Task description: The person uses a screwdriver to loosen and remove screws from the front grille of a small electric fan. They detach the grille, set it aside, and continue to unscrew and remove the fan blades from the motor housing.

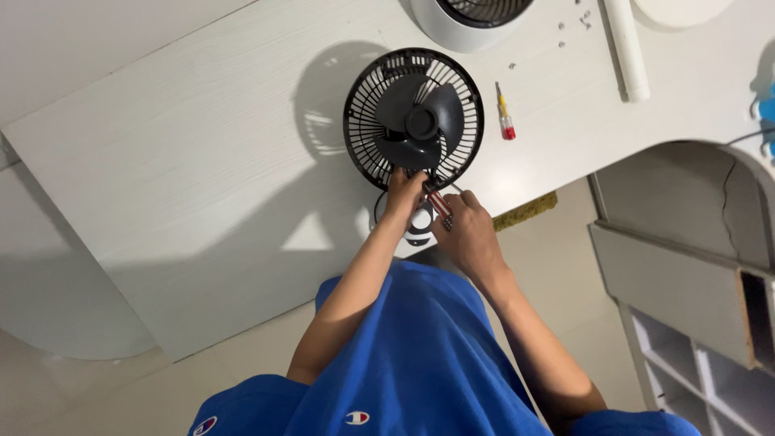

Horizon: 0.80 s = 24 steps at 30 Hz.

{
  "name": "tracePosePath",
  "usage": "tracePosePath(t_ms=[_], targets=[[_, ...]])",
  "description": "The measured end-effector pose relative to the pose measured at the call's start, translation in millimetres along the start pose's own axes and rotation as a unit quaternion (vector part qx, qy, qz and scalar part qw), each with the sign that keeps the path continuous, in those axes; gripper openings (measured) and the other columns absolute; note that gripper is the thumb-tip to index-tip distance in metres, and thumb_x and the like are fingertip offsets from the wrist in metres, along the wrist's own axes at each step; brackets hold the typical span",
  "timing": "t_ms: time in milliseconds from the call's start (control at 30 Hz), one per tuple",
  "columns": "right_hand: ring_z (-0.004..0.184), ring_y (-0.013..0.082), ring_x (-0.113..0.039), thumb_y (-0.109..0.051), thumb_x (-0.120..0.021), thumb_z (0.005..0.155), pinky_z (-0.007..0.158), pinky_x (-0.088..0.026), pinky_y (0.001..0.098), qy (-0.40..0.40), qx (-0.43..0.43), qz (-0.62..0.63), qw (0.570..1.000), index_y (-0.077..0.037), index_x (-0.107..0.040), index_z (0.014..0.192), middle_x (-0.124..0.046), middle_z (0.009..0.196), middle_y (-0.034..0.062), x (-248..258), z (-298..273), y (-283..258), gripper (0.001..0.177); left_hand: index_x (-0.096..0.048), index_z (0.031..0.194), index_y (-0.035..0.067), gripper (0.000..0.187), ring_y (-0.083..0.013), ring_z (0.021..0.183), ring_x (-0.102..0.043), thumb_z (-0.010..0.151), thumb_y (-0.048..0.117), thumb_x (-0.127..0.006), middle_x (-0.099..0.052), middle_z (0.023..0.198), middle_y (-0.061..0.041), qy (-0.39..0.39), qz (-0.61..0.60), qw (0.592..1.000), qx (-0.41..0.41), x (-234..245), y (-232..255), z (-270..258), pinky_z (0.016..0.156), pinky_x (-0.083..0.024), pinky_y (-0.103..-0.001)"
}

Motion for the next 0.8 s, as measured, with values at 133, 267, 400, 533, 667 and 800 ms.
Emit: tracePosePath(t_ms=[133, 267, 400, 533, 667, 800], targets=[[0.078, 0.0418, -0.067, -0.005, -0.07, 0.081, 0.071, -0.055, 0.0475, -0.025, -0.003, -0.017, 1.0, 0.005, -0.07, 0.109, -0.065, 0.092, 0.023, -3.5, 5.1, 8.7, 0.031, -0.051, 0.134, 0.007, 0.049, -0.0088, 0.051, -0.048, 0.086, 0.006, -0.059, -0.056, 0.076, -0.003, -0.016, -0.032, 0.999, 0.037, 1.5, -25.6, 11.4, 0.043, -0.038, -0.025], [0.081, 0.041, -0.068, -0.005, -0.07, 0.08, 0.073, -0.055, 0.0464, -0.03, 0.02, -0.022, 0.999, 0.006, -0.07, 0.111, -0.067, 0.095, 0.0226, -3.1, 10.7, 8.4, 0.033, -0.051, 0.138, 0.001, 0.049, -0.0136, 0.071, -0.057, 0.09, 0.0, -0.058, -0.063, 0.099, -0.011, 0.018, 0.028, 0.992, -0.122, 2.4, -29.4, 28.4, 0.057, -0.045, -0.029], [0.079, 0.0385, -0.069, -0.005, -0.07, 0.079, 0.073, -0.055, 0.0449, -0.051, -0.005, -0.033, 0.998, 0.004, -0.071, 0.111, -0.068, 0.093, 0.0216, -5.6, 12.8, 11.9, 0.033, -0.049, 0.138, 0.0, 0.036, -0.0272, 0.105, -0.064, 0.104, -0.007, -0.058, -0.066, 0.123, -0.02, 0.076, 0.127, 0.911, -0.386, -11.1, -3.8, 10.7, 0.082, -0.049, -0.039], [0.078, 0.0369, -0.069, -0.005, -0.07, 0.079, 0.072, -0.055, 0.0437, -0.056, 0.01, -0.039, 0.998, 0.005, -0.072, 0.108, -0.068, 0.092, 0.0208, -4.6, 11.6, 10.2, 0.031, -0.046, 0.144, 0.002, 0.063, -0.0184, 0.062, -0.06, 0.082, -0.007, -0.045, -0.065, 0.11, -0.02, 0.052, 0.014, 0.997, -0.049, -10.8, -35.9, 24.2, 0.045, -0.045, -0.033], [0.076, 0.035, -0.069, -0.006, -0.071, 0.079, 0.07, -0.055, 0.0424, -0.054, 0.018, -0.043, 0.997, 0.005, -0.072, 0.108, -0.068, 0.09, 0.02, -4.4, 13.4, 11.3, 0.031, -0.041, 0.145, 0.005, 0.073, -0.0179, 0.055, -0.055, 0.075, -0.013, -0.04, -0.061, 0.111, -0.017, 0.035, -0.026, 0.999, -0.029, -18.1, -4.0, 1.7, 0.041, -0.042, -0.033], [0.075, 0.0342, -0.069, -0.006, -0.072, 0.078, 0.069, -0.055, 0.042, -0.051, 0.016, -0.048, 0.997, 0.005, -0.072, 0.108, -0.069, 0.091, 0.0198, -5.5, 14.2, 13.8, 0.031, -0.042, 0.144, 0.005, 0.072, -0.016, 0.054, -0.055, 0.074, -0.013, -0.04, -0.061, 0.108, -0.015, 0.037, -0.026, 0.999, -0.024, -19.7, 13.4, -8.9, 0.04, -0.042, -0.032]])
Point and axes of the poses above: each hand's wrist, its own z-axis towards the middle knuckle, its own x-axis out of the back of the hand, y = z × x, the point moved 9 cm from there along z, towards the middle knuckle
